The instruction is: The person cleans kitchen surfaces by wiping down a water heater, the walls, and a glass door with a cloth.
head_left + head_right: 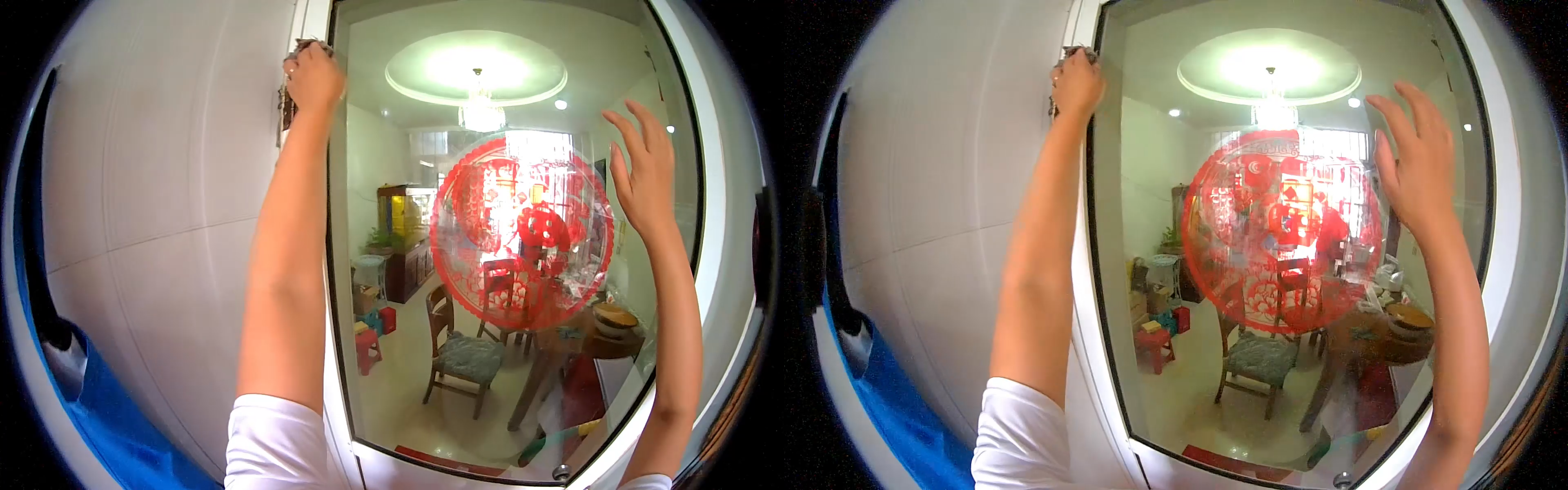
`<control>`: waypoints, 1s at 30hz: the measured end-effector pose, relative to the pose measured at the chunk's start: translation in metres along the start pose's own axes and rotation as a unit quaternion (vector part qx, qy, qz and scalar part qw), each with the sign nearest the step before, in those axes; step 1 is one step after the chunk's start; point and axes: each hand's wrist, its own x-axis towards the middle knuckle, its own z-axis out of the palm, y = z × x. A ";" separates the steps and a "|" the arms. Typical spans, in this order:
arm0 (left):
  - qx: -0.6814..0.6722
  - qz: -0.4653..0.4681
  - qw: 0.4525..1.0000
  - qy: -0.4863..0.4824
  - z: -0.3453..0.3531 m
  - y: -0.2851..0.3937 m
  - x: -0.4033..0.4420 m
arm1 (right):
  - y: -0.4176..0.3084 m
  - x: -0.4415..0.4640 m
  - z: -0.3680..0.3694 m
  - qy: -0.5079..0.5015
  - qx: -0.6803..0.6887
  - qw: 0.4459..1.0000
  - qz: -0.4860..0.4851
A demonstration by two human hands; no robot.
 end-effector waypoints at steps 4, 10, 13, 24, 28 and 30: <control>-0.005 0.021 1.000 -0.020 0.017 -0.024 0.046 | -0.004 0.000 -0.001 -0.004 -0.028 1.000 -0.001; -0.078 0.028 0.997 -0.003 0.041 -0.013 0.080 | -0.012 0.001 -0.003 -0.011 -0.045 0.999 0.006; -0.027 0.182 0.983 0.024 0.061 0.021 0.089 | -0.012 0.002 -0.004 -0.005 -0.045 0.999 -0.001; -0.077 0.073 0.989 0.101 0.055 0.047 0.083 | -0.018 0.005 -0.010 -0.009 -0.046 0.999 -0.006; -0.153 0.115 0.982 0.006 0.038 0.103 0.103 | -0.017 0.003 -0.009 -0.013 -0.032 0.999 0.006; -0.180 0.204 0.962 0.018 0.034 0.145 0.094 | -0.017 0.003 -0.009 -0.011 -0.026 1.000 0.003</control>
